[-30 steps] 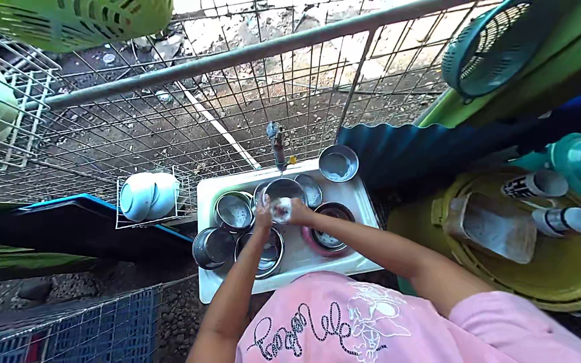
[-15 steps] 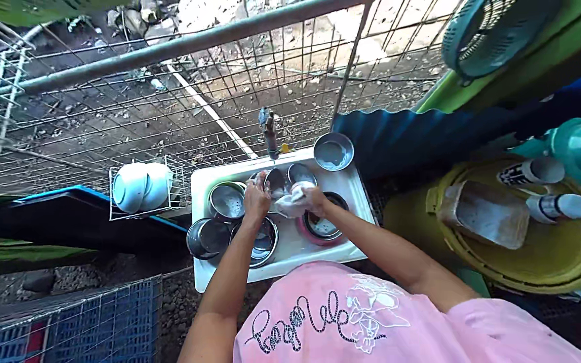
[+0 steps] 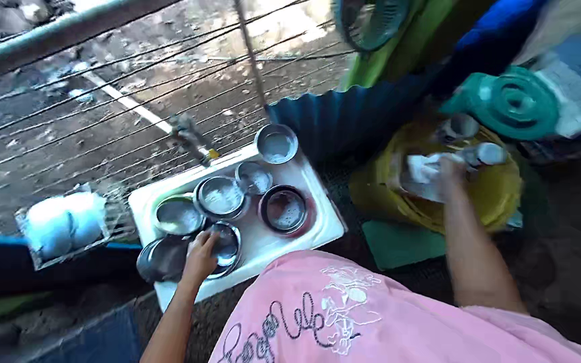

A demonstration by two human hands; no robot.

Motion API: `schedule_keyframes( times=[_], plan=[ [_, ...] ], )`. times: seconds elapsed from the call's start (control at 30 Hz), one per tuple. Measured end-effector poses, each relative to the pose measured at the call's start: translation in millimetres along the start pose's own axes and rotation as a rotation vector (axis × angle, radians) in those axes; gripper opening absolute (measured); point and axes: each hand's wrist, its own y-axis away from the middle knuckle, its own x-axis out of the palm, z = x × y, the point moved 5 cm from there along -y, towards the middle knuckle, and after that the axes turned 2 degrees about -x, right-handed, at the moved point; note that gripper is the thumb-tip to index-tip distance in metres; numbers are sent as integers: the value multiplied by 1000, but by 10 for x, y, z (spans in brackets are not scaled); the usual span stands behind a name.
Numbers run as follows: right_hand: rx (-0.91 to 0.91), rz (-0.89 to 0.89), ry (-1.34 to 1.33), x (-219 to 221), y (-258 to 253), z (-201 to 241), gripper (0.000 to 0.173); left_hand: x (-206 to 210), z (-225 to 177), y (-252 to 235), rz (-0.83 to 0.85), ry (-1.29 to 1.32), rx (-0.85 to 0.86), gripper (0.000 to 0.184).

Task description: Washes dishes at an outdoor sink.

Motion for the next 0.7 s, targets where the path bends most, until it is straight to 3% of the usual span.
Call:
schedule_keyframes(
  times=[0.07,0.2,0.3,0.4,0.47,0.53,0.6,0.7],
  plan=[
    [39,20,217,124,-258,-315,49,110,94,-19,-21,-80,-35,62],
    [54,284,618,565,-539,-784,55,81,45,-243,-73,-204,-161,47],
    [47,183,670,613,-597,-856,61,47,-77,-324,59,-284,-210,45],
    [67,6,328,356,-445,-535,72,-172,-166,-175,39,-296,-173,41],
    [31,-40,-22,231,-250,-215,61,-454,-187,31,-97,-191,-135,39],
    [-31,110,-353,327,22,161,40,-724,-221,217,-252,69,-139,43],
    [-39,319,-582,642,449,609,36,-884,-293,251,-343,416,-211,44],
    [-73,638,-619,1506,1218,1256,24,-833,-437,-81,-347,934,-346,51]
  ],
)
